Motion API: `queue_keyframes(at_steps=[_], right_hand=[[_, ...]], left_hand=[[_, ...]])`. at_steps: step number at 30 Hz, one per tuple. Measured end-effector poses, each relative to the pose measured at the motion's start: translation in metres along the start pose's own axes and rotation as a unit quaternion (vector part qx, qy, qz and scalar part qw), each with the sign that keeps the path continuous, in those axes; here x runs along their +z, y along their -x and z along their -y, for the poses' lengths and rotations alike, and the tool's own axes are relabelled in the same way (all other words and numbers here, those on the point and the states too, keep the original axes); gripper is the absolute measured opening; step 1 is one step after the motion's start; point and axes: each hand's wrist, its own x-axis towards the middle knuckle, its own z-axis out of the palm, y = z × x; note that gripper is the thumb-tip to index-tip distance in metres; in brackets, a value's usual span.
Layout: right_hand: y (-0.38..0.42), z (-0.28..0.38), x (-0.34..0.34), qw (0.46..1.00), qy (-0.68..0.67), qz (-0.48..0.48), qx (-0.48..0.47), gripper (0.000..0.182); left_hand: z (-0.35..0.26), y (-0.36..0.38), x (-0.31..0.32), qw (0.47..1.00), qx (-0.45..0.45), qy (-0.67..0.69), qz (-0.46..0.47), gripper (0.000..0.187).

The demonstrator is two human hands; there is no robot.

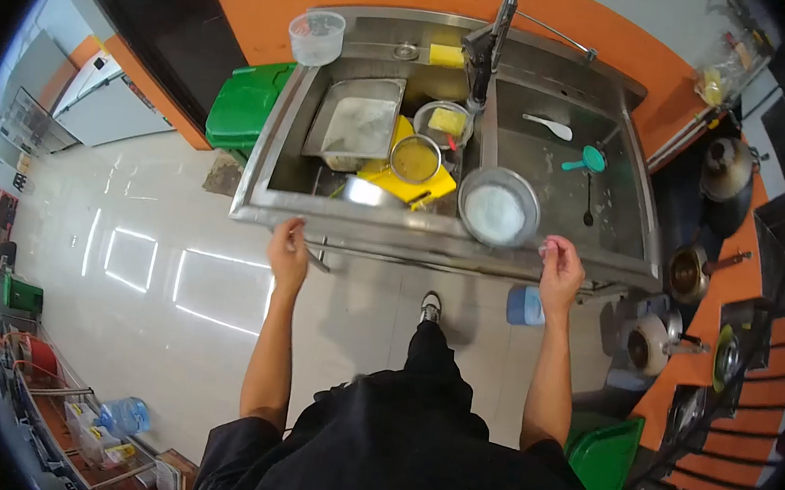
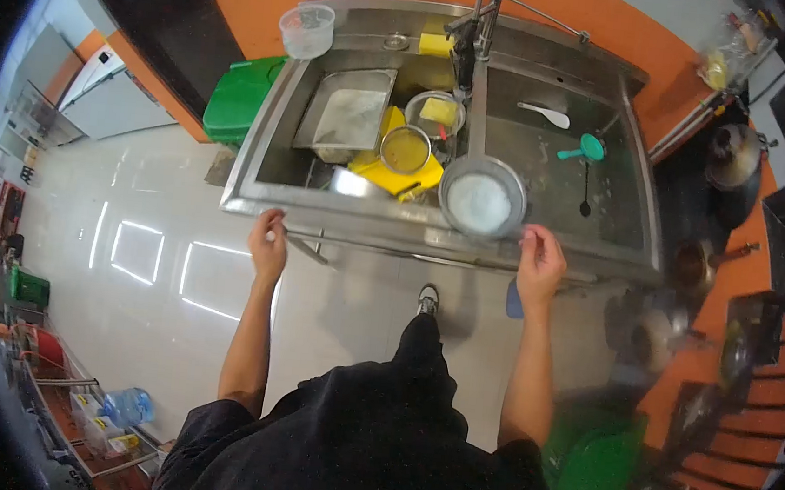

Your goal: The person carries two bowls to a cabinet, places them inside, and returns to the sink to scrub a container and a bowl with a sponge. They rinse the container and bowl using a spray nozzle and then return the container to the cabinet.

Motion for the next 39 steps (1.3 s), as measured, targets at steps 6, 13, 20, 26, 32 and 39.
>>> queue_keyframes(at_steps=[6,13,20,26,32,39], right_hand=[[-0.109,-0.039,0.072,0.940,0.180,0.282,-0.061,0.035],[-0.123,-0.067,0.123,0.806,0.339,0.478,0.088,0.049],[-0.158,-0.030,0.094,0.927,0.148,0.331,0.096,0.030],[-0.185,-0.012,0.087,0.962,0.163,0.184,0.121,0.017],[-0.174,-0.010,0.113,0.972,0.141,0.179,0.063,0.009],[-0.202,-0.017,0.128,0.980,0.078,0.158,0.097,0.028]], left_hand=[[-0.022,-0.111,0.181,0.965,0.056,-0.076,0.244,0.017],[0.004,-0.120,0.292,0.860,-0.071,-0.096,0.496,0.031],[0.058,-0.093,0.348,0.739,-0.068,-0.167,0.649,0.033],[0.057,-0.104,0.358,0.828,-0.031,-0.050,0.558,0.027],[0.031,-0.205,0.352,0.931,-0.006,-0.019,0.365,0.017],[0.040,-0.397,0.274,0.948,0.158,-0.270,-0.054,0.047]])
